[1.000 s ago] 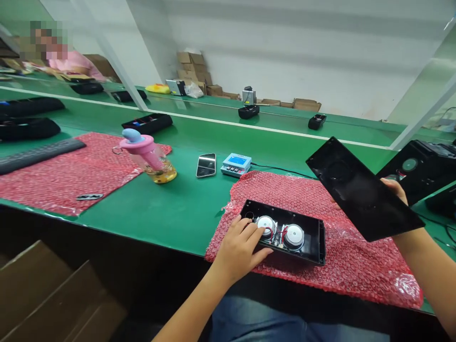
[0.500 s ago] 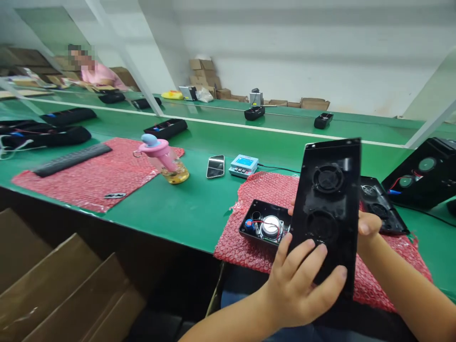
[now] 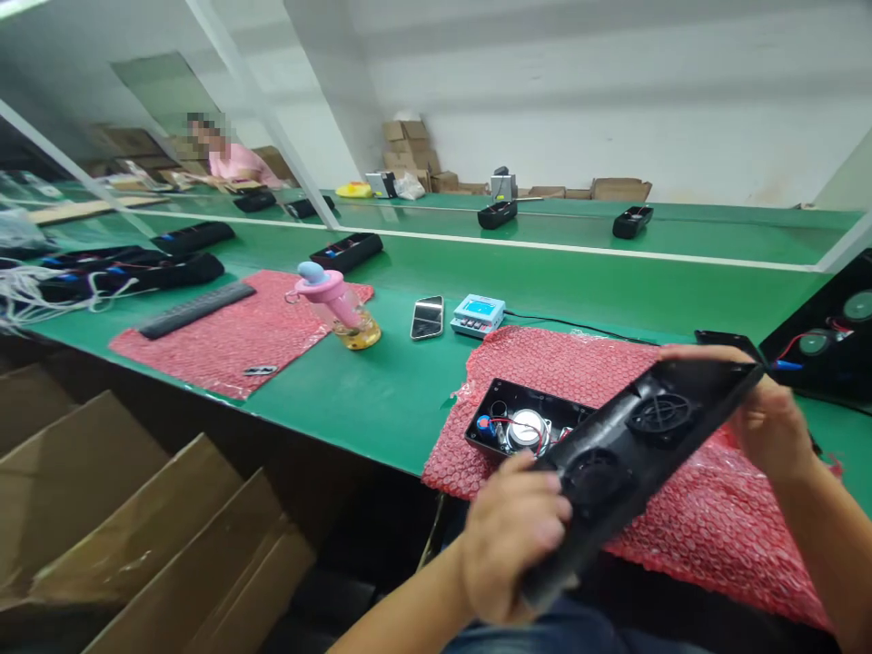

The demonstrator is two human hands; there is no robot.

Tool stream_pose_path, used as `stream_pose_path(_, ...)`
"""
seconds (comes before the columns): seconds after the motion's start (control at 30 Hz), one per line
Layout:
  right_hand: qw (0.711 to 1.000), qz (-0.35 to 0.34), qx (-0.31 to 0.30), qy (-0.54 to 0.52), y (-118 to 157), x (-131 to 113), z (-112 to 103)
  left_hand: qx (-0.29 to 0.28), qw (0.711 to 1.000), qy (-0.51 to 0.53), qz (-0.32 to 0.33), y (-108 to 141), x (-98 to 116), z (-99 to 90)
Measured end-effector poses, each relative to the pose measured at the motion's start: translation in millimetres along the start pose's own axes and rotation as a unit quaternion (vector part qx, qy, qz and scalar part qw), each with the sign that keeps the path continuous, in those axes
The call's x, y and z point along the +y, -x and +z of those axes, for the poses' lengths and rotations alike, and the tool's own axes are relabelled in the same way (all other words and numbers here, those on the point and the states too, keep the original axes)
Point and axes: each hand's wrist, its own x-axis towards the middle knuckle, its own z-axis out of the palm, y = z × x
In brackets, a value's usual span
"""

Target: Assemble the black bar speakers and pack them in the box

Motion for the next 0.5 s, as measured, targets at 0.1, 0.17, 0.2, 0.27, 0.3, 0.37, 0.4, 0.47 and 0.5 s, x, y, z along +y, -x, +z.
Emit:
stream_pose_path(0.1,0.977,0.056,-0.052,0.199,13,6,1,0.091,0.965,0.02,-0.244,-20,-25,-22.8)
stream_pose_path(0.17,0.96,0.106,-0.083,0.244,19,8,11,0.027,0.916,0.016,-0.401,-35,-48,-32.4)
stream_pose_path(0.2,0.956,0.133,-0.098,0.243,20,9,18,-0.012,0.895,0.017,-0.446,-41,-60,-35.1)
stream_pose_path(0.27,0.946,0.193,-0.124,0.228,19,12,31,-0.097,0.86,0.047,-0.499,-47,-81,-36.5)
stream_pose_path(0.3,0.939,0.227,-0.124,0.226,17,14,36,-0.125,0.849,0.055,-0.51,-47,-89,-35.7)
stream_pose_path(0.37,0.926,0.275,-0.118,0.231,11,19,40,-0.165,0.837,0.059,-0.518,-45,-100,-32.8)
stream_pose_path(0.4,0.92,0.283,-0.122,0.242,9,22,40,-0.175,0.835,0.053,-0.519,-43,-103,-31.3)
stream_pose_path(0.47,0.904,0.285,-0.156,0.277,7,29,36,-0.191,0.831,0.041,-0.521,-39,-104,-29.3)
stream_pose_path(0.5,0.892,0.288,-0.18,0.299,8,31,33,-0.196,0.829,0.037,-0.522,-38,-104,-28.6)
